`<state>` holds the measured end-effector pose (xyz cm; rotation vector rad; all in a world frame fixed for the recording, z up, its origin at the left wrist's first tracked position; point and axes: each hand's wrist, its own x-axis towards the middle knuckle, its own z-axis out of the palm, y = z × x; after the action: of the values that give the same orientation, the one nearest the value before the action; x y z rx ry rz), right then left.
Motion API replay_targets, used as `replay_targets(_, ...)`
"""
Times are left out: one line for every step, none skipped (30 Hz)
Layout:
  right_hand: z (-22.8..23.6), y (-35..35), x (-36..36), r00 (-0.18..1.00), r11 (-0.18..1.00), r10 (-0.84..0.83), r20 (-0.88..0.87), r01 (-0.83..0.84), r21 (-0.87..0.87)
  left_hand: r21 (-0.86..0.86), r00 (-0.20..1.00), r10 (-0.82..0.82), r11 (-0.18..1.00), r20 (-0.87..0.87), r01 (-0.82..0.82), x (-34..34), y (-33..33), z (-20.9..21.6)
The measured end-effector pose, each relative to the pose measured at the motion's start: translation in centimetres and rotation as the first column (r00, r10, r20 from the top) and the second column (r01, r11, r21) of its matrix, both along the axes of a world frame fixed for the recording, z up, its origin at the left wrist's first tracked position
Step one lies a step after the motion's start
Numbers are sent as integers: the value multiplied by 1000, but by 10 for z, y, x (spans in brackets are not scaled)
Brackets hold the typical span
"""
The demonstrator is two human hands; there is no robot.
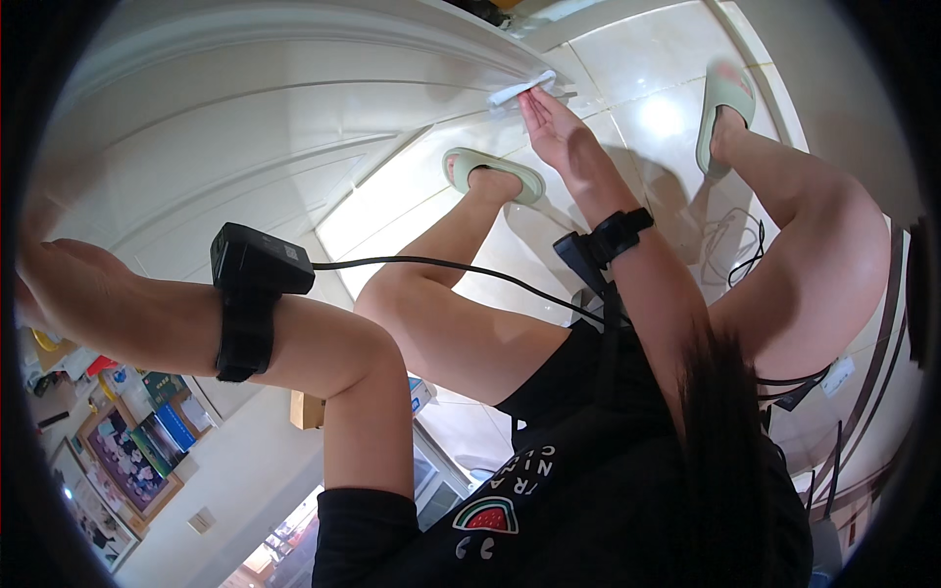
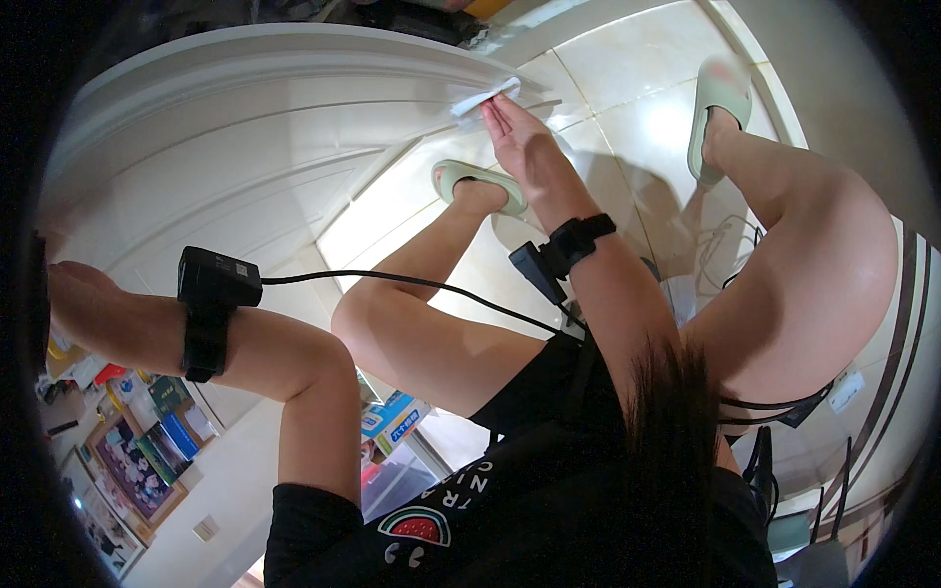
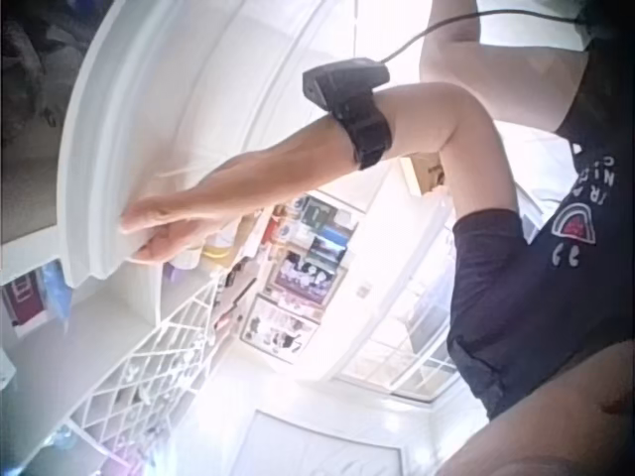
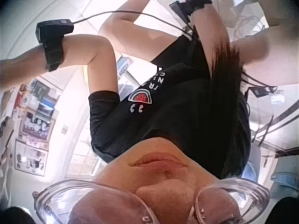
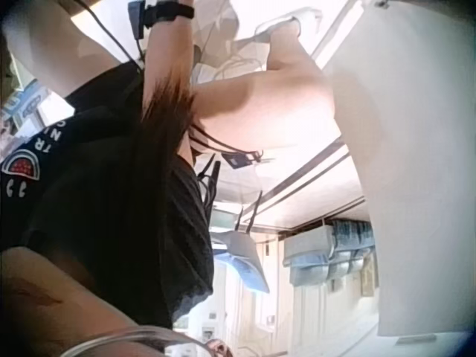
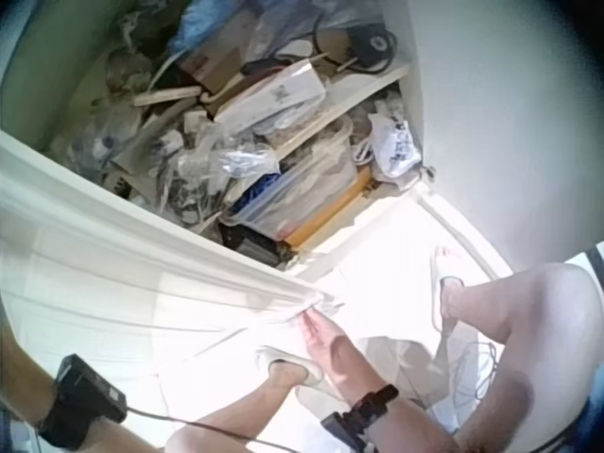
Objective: Cleaning the hinges, edges, and surface of a cabinet door using a wipe.
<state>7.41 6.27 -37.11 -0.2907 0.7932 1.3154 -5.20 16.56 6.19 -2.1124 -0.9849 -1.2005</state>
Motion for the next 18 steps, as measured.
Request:
replay_targets(0, 1, -2, 1000, 1000, 3, -3, -3, -8, -4, 1000, -3, 1000, -13, 3, 1, 0, 1)
replay_targets(-1, 1, -3, 1000, 1000, 3, -6, -4, -11, -9, 1000, -6, 1000, -25, 5, 1, -1, -3)
replay_targets(2, 2, 0, 1000, 998, 18, -5, -18, -66, -10, 999, -10, 1000, -35, 9, 10, -9, -10)
replay_targets(6, 3, 1, 1000, 992, 31, -4, -31, -121, -12, 999, -14, 1000, -44, 14, 8, -8, -10)
replay_targets(10, 3, -1, 1000, 992, 30, -3, -30, -122, -15, 998, -19, 1000, -53, 18, 10, -6, -11)
replay_targets(12, 1, -5, 999, 999, 31, 34, -29, -44, -17, 998, -23, 1000, -61, 22, 7, -3, -5)
replay_targets(15, 0, -6, 997, 999, 29, 71, -31, 33, -18, 997, -26, 1000, -69, 25, 14, -14, -15)
replay_targets(17, 1, -5, 997, 999, 30, 73, -32, 35, -19, 997, -29, 999, -76, 27, -2, -1, -3)
replay_targets(17, 2, -4, 999, 999, 28, 41, -29, 35, -22, 996, -34, 999, -82, 32, 0, -3, -5)
replay_targets(17, 2, -3, 1000, 999, 26, 9, -27, 35, -23, 995, -38, 999, -88, 36, 1, -4, -6)
replay_targets(19, 3, -3, 1000, 999, 27, 12, -27, 37, -24, 995, -42, 999, -94, 39, -2, -2, -3)
replay_targets(13, 4, -2, 999, 1000, 29, 25, -29, 4, -25, 994, -48, 999, -98, 45, -1, -2, -4)
replay_targets(10, 5, -1, 999, 999, 32, 37, -31, -28, -25, 993, -53, 998, -101, 51, -3, 2, 0)
replay_targets(4, 6, 0, 999, 999, 30, 43, -29, -26, -25, 993, -59, 998, -105, 57, -4, 3, -1)
replay_targets(-4, 8, 4, 999, 992, 36, 37, -31, -124, -25, 992, -68, 998, -105, 66, 4, -3, -7)
replay_targets(-12, 9, 8, 999, 975, 40, 30, -32, -222, -26, 991, -77, 997, -106, 75, 0, -1, -4)
replay_targets(-19, 7, 11, 999, 975, 33, 39, -23, -222, -28, 990, -88, 996, -106, 85, -5, 6, 0)
replay_targets(-15, 8, 6, 985, 962, 74, 153, -30, -272, -19, 989, -82, 997, -120, 80, -16, 8, 9)
